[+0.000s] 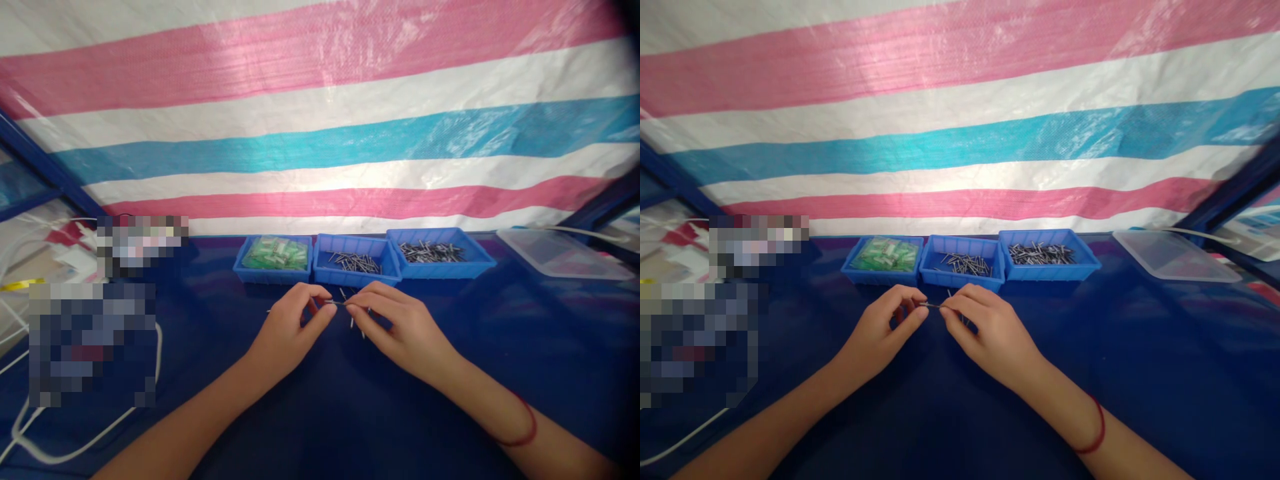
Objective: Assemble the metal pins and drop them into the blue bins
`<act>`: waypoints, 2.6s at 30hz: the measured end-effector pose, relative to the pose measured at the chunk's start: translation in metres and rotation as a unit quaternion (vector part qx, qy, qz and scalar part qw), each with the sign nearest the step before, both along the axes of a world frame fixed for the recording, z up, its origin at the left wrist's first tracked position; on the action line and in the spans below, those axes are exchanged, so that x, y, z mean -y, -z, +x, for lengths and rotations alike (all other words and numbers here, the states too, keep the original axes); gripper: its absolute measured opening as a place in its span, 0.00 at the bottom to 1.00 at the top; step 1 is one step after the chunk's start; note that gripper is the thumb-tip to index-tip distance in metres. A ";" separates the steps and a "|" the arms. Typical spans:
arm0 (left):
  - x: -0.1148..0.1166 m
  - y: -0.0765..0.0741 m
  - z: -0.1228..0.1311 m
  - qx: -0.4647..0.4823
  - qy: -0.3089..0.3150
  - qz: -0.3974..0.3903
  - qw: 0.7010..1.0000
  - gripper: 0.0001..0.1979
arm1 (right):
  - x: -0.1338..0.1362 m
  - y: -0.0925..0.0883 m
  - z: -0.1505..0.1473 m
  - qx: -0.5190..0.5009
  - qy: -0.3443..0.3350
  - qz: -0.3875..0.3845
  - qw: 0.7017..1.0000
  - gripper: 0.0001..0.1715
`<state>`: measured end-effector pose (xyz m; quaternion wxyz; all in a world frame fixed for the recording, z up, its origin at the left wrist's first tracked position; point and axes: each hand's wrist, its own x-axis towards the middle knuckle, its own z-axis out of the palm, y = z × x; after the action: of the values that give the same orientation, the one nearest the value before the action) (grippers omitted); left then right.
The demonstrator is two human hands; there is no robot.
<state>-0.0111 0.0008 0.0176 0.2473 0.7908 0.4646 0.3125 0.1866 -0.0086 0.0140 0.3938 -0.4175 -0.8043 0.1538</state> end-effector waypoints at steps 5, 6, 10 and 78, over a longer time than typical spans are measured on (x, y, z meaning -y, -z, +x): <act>-0.013 -0.009 -0.023 -0.178 0.028 0.087 0.980 0.14 | -0.024 -0.005 0.046 0.020 0.193 0.117 0.974 0.09; -0.015 -0.010 -0.028 -0.213 0.029 0.087 0.973 0.14 | -0.030 -0.006 0.060 0.034 0.248 0.134 0.959 0.09; -0.021 -0.009 -0.041 -0.304 0.018 0.038 0.952 0.18 | -0.050 0.000 0.110 0.133 0.426 0.139 0.884 0.11; -0.015 -0.020 -0.052 -0.289 0.066 -0.111 0.948 0.17 | -0.049 0.008 0.088 0.127 0.362 0.088 0.919 0.16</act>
<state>-0.0636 0.0157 0.0374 0.2088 0.8438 0.4944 -0.0006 0.2743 0.0404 0.0056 0.3527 -0.6595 -0.6519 -0.1250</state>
